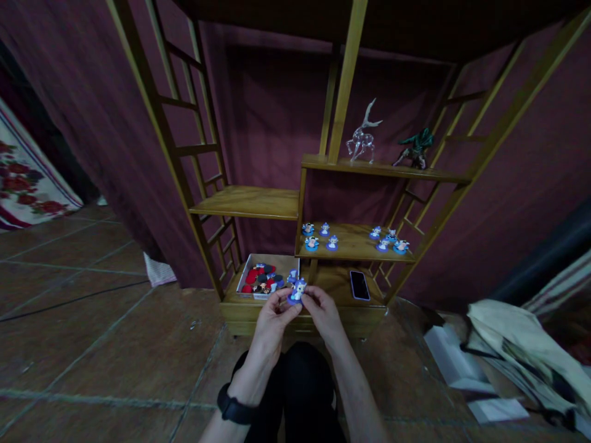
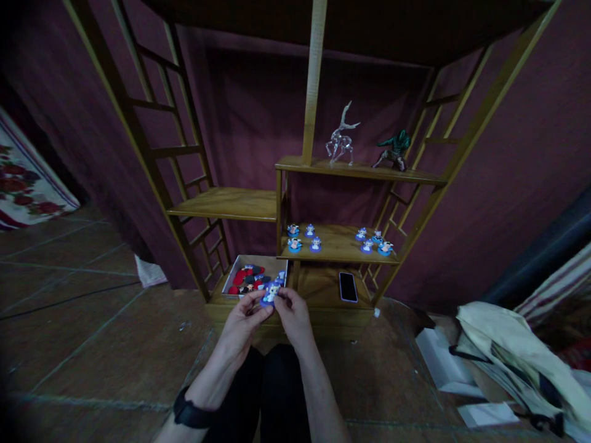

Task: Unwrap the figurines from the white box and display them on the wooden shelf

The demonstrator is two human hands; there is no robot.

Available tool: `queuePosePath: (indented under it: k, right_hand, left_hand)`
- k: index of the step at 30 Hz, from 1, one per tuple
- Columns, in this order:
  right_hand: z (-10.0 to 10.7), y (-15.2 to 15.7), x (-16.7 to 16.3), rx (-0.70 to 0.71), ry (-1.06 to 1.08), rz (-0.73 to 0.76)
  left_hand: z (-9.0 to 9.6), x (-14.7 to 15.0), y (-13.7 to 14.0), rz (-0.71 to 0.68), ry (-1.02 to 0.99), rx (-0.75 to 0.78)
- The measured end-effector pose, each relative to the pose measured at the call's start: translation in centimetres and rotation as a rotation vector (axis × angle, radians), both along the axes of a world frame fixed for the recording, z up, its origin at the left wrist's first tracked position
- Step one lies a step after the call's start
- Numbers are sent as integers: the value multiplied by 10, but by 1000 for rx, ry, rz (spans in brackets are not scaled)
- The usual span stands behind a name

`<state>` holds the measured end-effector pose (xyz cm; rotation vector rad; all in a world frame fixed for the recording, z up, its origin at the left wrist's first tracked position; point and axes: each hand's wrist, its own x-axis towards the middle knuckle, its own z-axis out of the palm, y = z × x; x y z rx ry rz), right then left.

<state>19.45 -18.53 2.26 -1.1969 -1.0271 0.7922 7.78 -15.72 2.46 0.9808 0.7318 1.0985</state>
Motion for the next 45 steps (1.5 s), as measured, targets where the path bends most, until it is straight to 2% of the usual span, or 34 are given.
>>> queuePosePath:
  k: [6,10,15,20,24,30,33,35,37,41,45]
  right_hand:
    - [-3,3,1,-16,59,31]
    - [3,-1,0,15,209,64]
    - [10,-7,-2,15,368,93]
    - [12,-6,-3,35,356,87]
    - [19,-6,-3,41,308,63]
    - [28,-6,-2,37,261,33]
    - [25,-4,-1,48,247,20]
    - [23,-3,1,48,258,17]
    - [21,-2,4,46,264,11]
    - [19,2,14,28,226,15]
    - [17,6,26,37,185,30]
  left_hand:
    - [-5,1,2,35,97,155]
    - [-11,5,6,37,123,262]
    - [-15,5,8,216,355,617]
    - [-9,3,4,293,572,884]
    - [-6,5,2,295,646,989]
    - [-5,5,2,263,738,1055]
    - [-4,5,5,214,693,1019]
    - [-5,6,8,196,600,927]
    - [-8,8,13,158,463,768]
    - [-14,16,20,-9,234,396]
    - [-13,22,20,-74,129,227]
